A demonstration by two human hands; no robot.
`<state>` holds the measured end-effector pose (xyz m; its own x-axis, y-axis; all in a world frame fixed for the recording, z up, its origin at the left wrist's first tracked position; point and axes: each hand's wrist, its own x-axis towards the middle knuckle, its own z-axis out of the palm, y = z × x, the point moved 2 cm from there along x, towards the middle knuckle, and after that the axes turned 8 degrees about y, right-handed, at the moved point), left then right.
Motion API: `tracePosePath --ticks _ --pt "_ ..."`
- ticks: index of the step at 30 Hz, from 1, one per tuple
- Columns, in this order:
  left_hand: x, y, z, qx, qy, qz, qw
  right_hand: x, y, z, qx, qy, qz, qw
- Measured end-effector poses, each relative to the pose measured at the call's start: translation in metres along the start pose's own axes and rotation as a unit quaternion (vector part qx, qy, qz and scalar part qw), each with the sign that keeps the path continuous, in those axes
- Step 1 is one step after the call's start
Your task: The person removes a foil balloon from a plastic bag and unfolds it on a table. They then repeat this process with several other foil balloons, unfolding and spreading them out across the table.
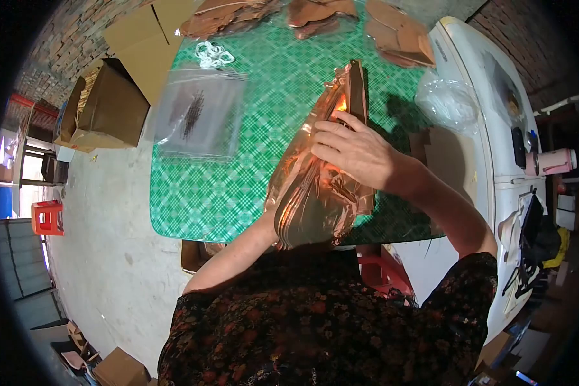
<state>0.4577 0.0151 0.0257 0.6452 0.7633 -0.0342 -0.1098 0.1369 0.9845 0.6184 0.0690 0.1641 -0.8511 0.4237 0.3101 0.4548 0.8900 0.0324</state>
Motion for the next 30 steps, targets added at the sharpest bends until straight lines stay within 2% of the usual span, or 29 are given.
tracePosePath --ticks 1,3,5,6,8,9,10,11,12,14,15,17,18,20,24,26,27,30 --pt "-0.001 -0.002 0.000 -0.083 0.002 -0.028 0.996 0.001 0.002 0.001 0.012 -0.018 0.014 1.000" --pt "0.002 0.004 -0.001 0.124 0.003 0.016 0.992 0.001 0.006 0.003 0.036 -0.054 0.042 0.997" --pt "0.005 0.009 0.000 0.111 0.014 0.027 0.993 0.000 0.007 0.000 0.050 -0.043 0.043 0.997" --pt "0.006 0.009 0.001 -0.005 0.024 0.015 1.000 0.000 0.008 -0.003 0.057 -0.039 0.044 0.997" --pt "0.008 0.008 0.000 0.030 0.031 0.033 0.999 0.000 0.010 -0.005 0.062 -0.017 0.028 0.998" --pt "0.008 0.006 -0.001 0.181 0.027 0.062 0.981 0.001 0.011 -0.006 0.065 -0.006 0.020 0.998" --pt "0.008 0.001 -0.002 0.268 0.026 0.079 0.960 0.002 0.011 -0.007 0.064 -0.005 0.021 0.998" --pt "0.008 -0.004 -0.003 0.352 0.025 0.097 0.931 0.003 0.010 -0.008 0.063 -0.003 0.022 0.998" --pt "0.008 -0.016 -0.006 0.377 0.028 0.105 0.920 0.005 0.010 -0.010 0.062 -0.001 0.022 0.998" --pt "0.011 -0.032 -0.008 0.254 0.034 0.072 0.964 0.008 0.011 -0.014 0.054 0.062 -0.016 0.997" --pt "0.017 -0.030 -0.006 0.100 0.036 0.030 0.994 0.009 0.011 -0.015 0.049 0.093 -0.035 0.994" --pt "0.015 -0.025 -0.004 0.061 0.040 0.028 0.997 0.010 0.011 -0.015 0.040 0.109 -0.033 0.993" --pt "0.008 0.004 -0.001 0.178 0.042 0.069 0.981 0.009 0.011 -0.015 0.034 0.117 -0.032 0.992" --pt "0.004 0.028 0.002 0.272 0.050 0.103 0.955 0.006 0.011 -0.019 0.041 0.089 -0.020 0.995" --pt "0.003 0.034 0.002 0.161 0.112 0.077 0.977 0.000 0.011 -0.030 0.030 0.075 -0.002 0.997" --pt "0.004 0.031 0.003 0.007 0.128 0.041 0.991 -0.005 0.010 -0.033 0.007 0.058 0.009 0.998" --pt "0.006 0.028 0.005 -0.112 0.118 0.013 0.987 -0.009 0.009 -0.034 -0.006 0.051 0.015 0.999" --pt "0.013 0.009 0.010 -0.383 0.094 -0.043 0.918 -0.025 0.011 -0.036 -0.025 0.021 0.021 0.999"
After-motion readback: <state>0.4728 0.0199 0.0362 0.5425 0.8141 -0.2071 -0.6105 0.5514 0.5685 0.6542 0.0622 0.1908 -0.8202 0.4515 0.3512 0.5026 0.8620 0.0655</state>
